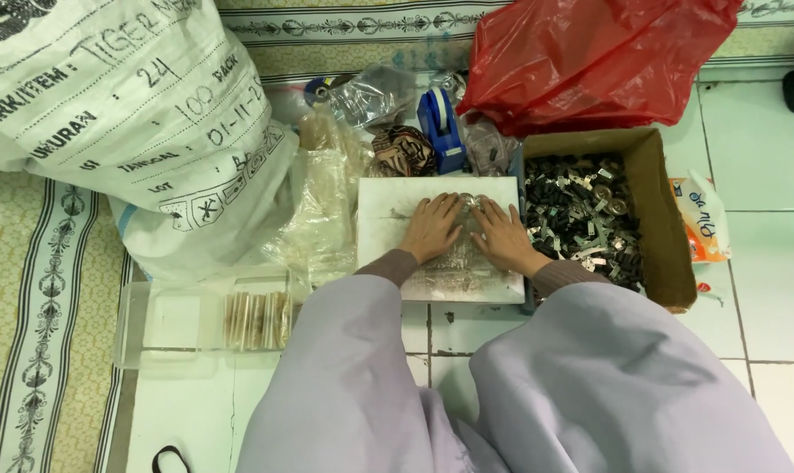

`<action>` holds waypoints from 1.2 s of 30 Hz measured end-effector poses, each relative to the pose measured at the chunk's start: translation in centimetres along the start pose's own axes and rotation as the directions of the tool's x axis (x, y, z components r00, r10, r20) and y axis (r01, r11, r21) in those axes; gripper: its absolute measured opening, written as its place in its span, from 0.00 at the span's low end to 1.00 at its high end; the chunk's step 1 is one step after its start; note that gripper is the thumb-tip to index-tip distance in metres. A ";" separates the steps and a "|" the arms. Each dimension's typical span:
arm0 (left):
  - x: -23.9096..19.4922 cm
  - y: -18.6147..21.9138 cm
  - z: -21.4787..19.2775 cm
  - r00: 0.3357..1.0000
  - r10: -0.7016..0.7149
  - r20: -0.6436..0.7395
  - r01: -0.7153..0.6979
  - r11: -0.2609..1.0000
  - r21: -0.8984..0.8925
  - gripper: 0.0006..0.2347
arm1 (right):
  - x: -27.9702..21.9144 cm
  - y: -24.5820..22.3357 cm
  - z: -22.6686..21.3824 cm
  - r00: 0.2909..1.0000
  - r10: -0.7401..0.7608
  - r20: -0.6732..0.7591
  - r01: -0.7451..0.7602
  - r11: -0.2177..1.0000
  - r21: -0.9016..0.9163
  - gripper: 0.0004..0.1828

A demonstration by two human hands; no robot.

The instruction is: The person sorts metal hardware components by hand from a cardboard box, placing selected pieces onto a white surface and then into a plastic bag.

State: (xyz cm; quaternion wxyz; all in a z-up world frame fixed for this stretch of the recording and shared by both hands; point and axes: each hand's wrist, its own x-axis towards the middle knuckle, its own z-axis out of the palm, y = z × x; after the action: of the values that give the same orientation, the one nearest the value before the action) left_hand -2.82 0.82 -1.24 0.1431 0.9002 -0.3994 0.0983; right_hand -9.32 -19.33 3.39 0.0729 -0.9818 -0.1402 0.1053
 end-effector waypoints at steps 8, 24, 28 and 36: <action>-0.8 -0.1 1.0 0.994 0.101 0.035 -0.105 0.982 0.155 0.23 | 0.0 0.6 1.2 1.000 -0.006 -0.013 0.006 0.999 -0.033 0.35; 1.6 2.6 1.9 0.994 0.072 -0.082 -0.070 0.997 0.030 0.23 | -0.7 1.8 -2.4 0.952 0.227 -0.205 -0.159 0.939 0.304 0.31; 4.2 7.0 2.7 0.992 0.080 -0.093 -0.093 0.986 -0.137 0.22 | -2.0 5.4 -2.7 0.887 0.424 -0.184 -0.298 0.829 0.474 0.30; 8.4 17.7 7.9 0.960 0.265 0.093 -0.222 0.919 -0.326 0.20 | -9.4 15.5 4.1 0.771 0.636 0.036 -0.544 0.628 0.557 0.33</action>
State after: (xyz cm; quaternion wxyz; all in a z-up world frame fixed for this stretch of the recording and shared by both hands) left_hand -10.02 -18.98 -3.08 0.2428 0.8139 -0.5278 -0.0102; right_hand -15.06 -36.32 -1.53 0.3170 -0.9164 0.2320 0.0770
